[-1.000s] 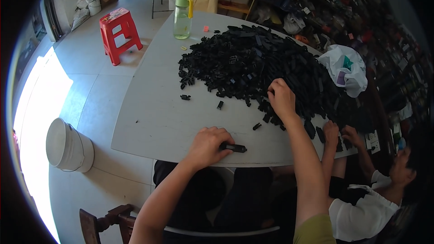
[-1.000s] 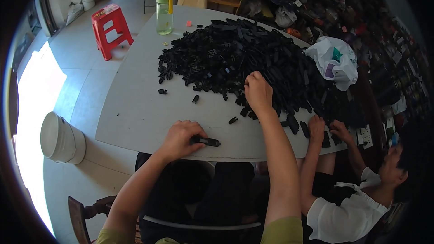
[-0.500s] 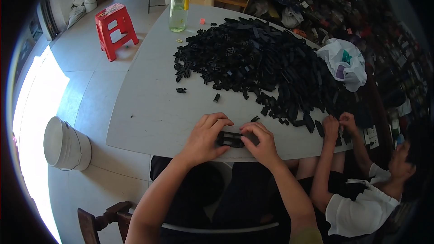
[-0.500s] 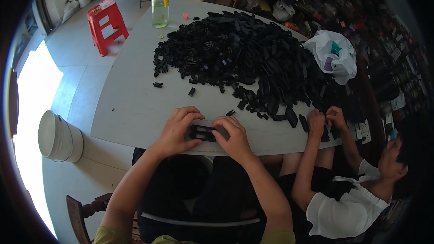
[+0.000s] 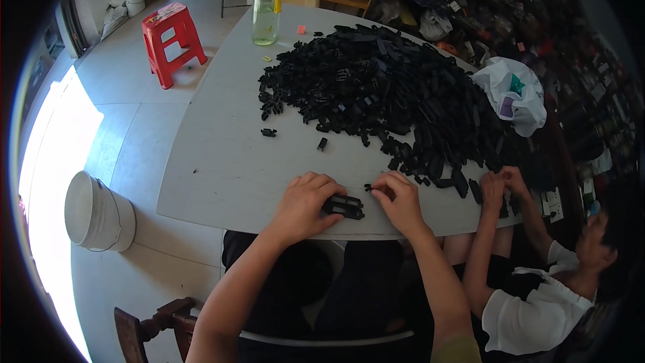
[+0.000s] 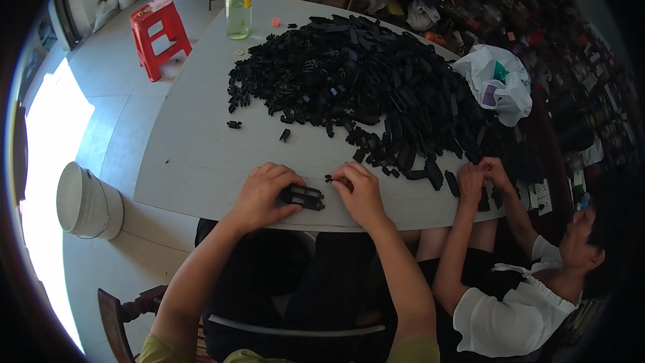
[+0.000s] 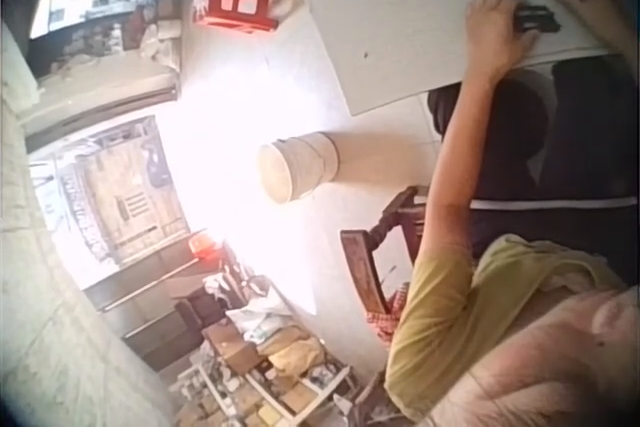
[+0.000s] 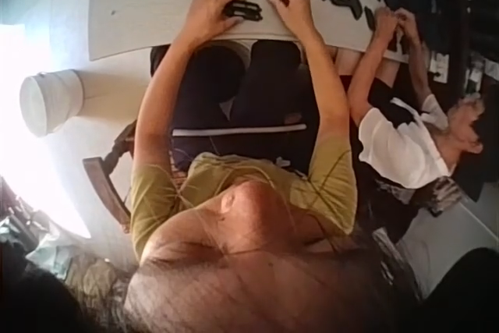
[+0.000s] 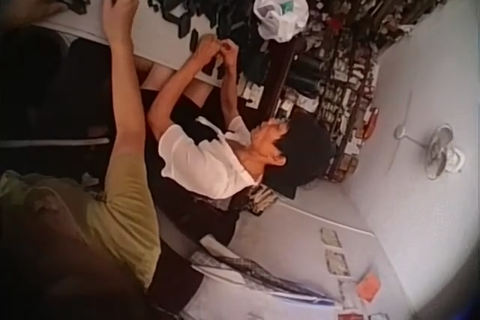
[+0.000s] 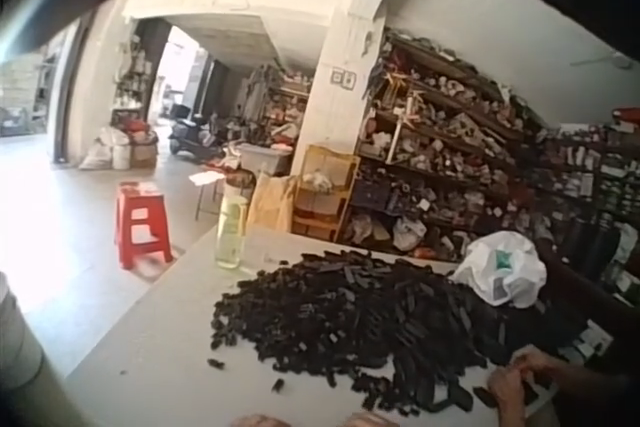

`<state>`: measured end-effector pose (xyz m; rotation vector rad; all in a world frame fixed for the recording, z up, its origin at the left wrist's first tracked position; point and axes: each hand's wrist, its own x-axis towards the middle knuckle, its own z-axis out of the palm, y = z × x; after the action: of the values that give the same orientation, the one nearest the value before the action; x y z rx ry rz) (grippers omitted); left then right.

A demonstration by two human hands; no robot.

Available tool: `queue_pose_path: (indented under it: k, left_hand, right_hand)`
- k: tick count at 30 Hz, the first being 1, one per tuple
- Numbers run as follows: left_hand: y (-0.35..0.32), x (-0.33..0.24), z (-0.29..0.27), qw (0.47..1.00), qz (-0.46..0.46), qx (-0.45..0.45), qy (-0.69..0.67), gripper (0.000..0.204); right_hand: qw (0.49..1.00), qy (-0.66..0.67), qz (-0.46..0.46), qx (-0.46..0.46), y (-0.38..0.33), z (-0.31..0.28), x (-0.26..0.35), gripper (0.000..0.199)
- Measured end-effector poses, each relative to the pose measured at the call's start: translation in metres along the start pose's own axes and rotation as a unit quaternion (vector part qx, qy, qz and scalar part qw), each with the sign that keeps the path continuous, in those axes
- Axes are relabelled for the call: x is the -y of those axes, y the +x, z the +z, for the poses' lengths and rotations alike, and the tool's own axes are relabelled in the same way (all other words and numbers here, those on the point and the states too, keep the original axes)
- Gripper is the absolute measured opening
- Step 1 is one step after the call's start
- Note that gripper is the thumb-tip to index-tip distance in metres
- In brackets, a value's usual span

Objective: Picking up and arranging small black plastic components on a table.

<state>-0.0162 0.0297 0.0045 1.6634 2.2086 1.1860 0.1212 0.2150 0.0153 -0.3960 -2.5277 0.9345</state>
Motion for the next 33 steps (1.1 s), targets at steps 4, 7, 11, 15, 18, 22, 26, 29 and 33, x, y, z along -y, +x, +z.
queue_pose_path:
  k: [4, 7, 11, 15, 18, 22, 26, 29, 33]
  left_hand:
    - [-0.002, 0.002, 0.000, 1.000, 0.000, 0.001, 0.001, 0.041]
    - [-0.002, 0.003, 0.001, 1.000, 0.001, -0.005, 0.002, 0.041]
    - [-0.001, 0.003, 0.004, 1.000, 0.006, -0.010, 0.001, 0.041]
    - [-0.001, 0.001, 0.001, 1.000, 0.003, -0.005, 0.004, 0.040]
    - [-0.002, 0.001, 0.001, 1.000, 0.001, -0.002, 0.000, 0.039]
    - [-0.002, 0.002, 0.001, 1.000, 0.002, -0.002, 0.001, 0.039]
    - [-0.001, 0.001, -0.001, 1.000, -0.009, 0.016, -0.006, 0.044]
    - [0.000, 0.001, 0.000, 1.000, -0.010, 0.025, -0.001, 0.045]
    - [-0.001, -0.004, -0.003, 1.000, -0.015, 0.023, 0.002, 0.045]
  right_hand:
    - [0.998, 0.020, -0.061, 0.019, -0.006, 0.016, 0.031, 0.012]
    - [0.995, -0.009, -0.094, 0.018, -0.005, 0.020, 0.032, 0.013]
    - [0.990, -0.066, -0.122, 0.018, -0.005, 0.019, 0.033, 0.010]
    - [0.964, -0.167, -0.206, 0.034, -0.002, 0.015, 0.035, 0.008]
    - [0.982, -0.111, -0.141, 0.061, 0.001, 0.012, 0.041, 0.007]
    - [0.991, -0.071, -0.026, 0.108, 0.016, 0.012, 0.047, 0.006]
    - [0.980, -0.110, -0.002, 0.166, 0.030, 0.009, 0.056, 0.004]
    - [0.963, -0.144, -0.018, 0.226, 0.040, 0.009, 0.060, 0.005]
    - [0.944, -0.205, -0.025, 0.257, 0.043, 0.015, 0.067, 0.007]
